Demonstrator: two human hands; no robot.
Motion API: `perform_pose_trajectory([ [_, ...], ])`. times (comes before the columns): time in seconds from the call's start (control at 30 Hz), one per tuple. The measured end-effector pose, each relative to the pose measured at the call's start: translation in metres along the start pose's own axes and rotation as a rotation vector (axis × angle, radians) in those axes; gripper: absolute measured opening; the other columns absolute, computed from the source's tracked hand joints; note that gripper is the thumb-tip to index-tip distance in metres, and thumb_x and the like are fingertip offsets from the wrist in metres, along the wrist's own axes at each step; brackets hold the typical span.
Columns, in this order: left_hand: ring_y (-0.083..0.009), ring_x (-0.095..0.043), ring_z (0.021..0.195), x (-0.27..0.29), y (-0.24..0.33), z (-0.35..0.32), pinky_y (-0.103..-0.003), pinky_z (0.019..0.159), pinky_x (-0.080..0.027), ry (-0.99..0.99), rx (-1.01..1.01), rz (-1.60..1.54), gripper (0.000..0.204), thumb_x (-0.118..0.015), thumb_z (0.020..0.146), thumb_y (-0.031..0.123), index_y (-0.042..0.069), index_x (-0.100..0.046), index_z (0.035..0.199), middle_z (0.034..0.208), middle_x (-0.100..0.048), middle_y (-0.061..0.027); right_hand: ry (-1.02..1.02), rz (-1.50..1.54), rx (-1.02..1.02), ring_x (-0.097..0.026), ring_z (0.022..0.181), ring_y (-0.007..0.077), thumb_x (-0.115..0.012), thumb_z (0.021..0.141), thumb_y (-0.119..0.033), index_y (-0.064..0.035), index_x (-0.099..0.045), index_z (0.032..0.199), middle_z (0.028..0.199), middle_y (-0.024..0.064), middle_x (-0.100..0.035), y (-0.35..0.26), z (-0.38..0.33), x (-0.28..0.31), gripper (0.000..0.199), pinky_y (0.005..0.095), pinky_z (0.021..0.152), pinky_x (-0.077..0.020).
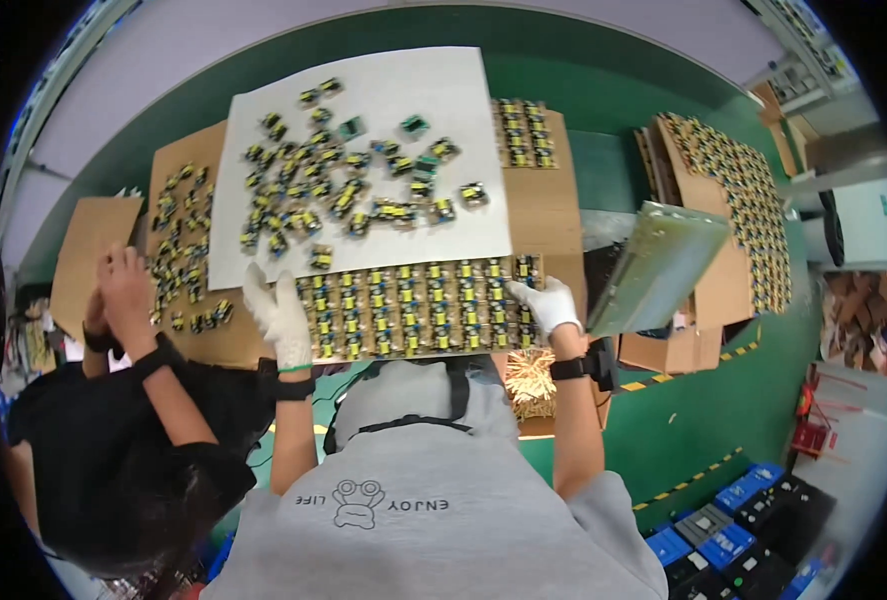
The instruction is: Picking up small electronic components from a table and placing them into a handheld container.
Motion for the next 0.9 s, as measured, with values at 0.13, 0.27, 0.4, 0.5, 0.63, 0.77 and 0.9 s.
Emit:
perform_pose_trajectory([
  [0.13, -0.0240, -0.054, 0.084, -0.011, 0.047, -0.018, -0.036, 0.077, -0.045, -0.100, 0.042, -0.149, 0.053, -0.061, 0.083, 0.014, 0.000, -0.040, 0.130, 0.121, -0.043, -0.0187, 0.080, 0.299, -0.014, -0.057, 0.078, 0.0080, -0.070, 0.082, -0.023, 0.0019, -0.060, 0.106, 0.090, 0.0034, -0.065, -0.012, -0.026, 0.020, 0.036, 0.0235, 0.069, -0.0453],
  [0.27, -0.0187, -0.053, 0.080, -0.033, 0.080, -0.042, -0.033, 0.074, -0.045, -0.267, 0.035, -0.250, 0.052, -0.059, 0.084, 0.011, -0.001, -0.039, 0.130, 0.121, -0.041, -0.0172, 0.165, 0.591, -0.037, -0.048, 0.071, 0.0056, -0.061, 0.090, -0.024, 0.0003, -0.057, 0.107, 0.083, -0.0039, -0.057, -0.009, -0.061, 0.059, 0.030, 0.0213, 0.065, -0.0407],
  [0.4, -0.0167, -0.054, 0.082, -0.057, 0.117, -0.071, -0.032, 0.075, -0.046, -0.334, -0.097, -0.345, 0.052, -0.058, 0.084, 0.010, -0.002, -0.038, 0.131, 0.124, -0.040, -0.0168, 0.856, 0.593, 0.241, -0.050, 0.077, 0.0077, -0.050, 0.096, -0.031, 0.0000, -0.053, 0.112, 0.088, 0.0008, -0.058, 0.016, -0.092, 0.148, 0.036, 0.0263, 0.070, -0.0444],
  [0.5, -0.0164, -0.055, 0.077, -0.078, 0.139, -0.095, -0.031, 0.070, -0.048, -0.444, -0.077, -0.352, 0.052, -0.059, 0.083, 0.009, -0.001, -0.038, 0.130, 0.124, -0.041, -0.0154, 0.907, 0.247, 0.383, -0.049, 0.074, 0.0107, -0.051, 0.095, -0.025, 0.0001, -0.053, 0.107, 0.085, 0.0037, -0.057, 0.040, -0.082, 0.190, 0.028, 0.0282, 0.070, -0.0432],
  [0.63, -0.0149, -0.055, 0.076, -0.089, 0.170, -0.108, -0.028, 0.068, -0.048, -0.481, -0.146, -0.337, 0.051, -0.059, 0.082, 0.006, -0.001, -0.039, 0.129, 0.125, -0.040, -0.0150, 0.888, -0.047, 0.440, -0.048, 0.070, 0.0149, -0.050, 0.095, -0.017, 0.0014, -0.052, 0.104, 0.081, 0.0068, -0.054, 0.018, -0.077, 0.204, 0.021, 0.0299, 0.066, -0.0412],
  [0.77, -0.0145, -0.054, 0.076, -0.103, 0.179, -0.123, -0.028, 0.067, -0.048, -0.504, -0.147, -0.389, 0.049, -0.059, 0.081, 0.004, -0.002, -0.042, 0.127, 0.125, -0.041, -0.0153, 0.811, 0.029, 0.555, -0.051, 0.078, 0.0149, -0.043, 0.097, -0.021, 0.0026, -0.053, 0.105, 0.088, 0.0091, -0.057, -0.009, -0.074, 0.208, 0.027, 0.0282, 0.072, -0.0421],
  [0.9, -0.0142, -0.054, 0.076, -0.110, 0.188, -0.138, -0.027, 0.068, -0.048, -0.516, -0.154, -0.360, 0.048, -0.060, 0.082, 0.005, -0.003, -0.043, 0.126, 0.123, -0.043, -0.0153, 0.490, 0.116, 0.597, -0.052, 0.084, 0.0137, -0.035, 0.099, -0.025, 0.0040, -0.053, 0.109, 0.093, 0.0096, -0.059, -0.020, -0.057, 0.209, 0.035, 0.0265, 0.077, -0.0426],
])
Point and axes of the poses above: each hand's wrist, its own z-axis towards the middle knuckle, its own x-axis out of the back of the hand, y = z × x, the point moved 9 cm from there along z, towards the middle knuckle
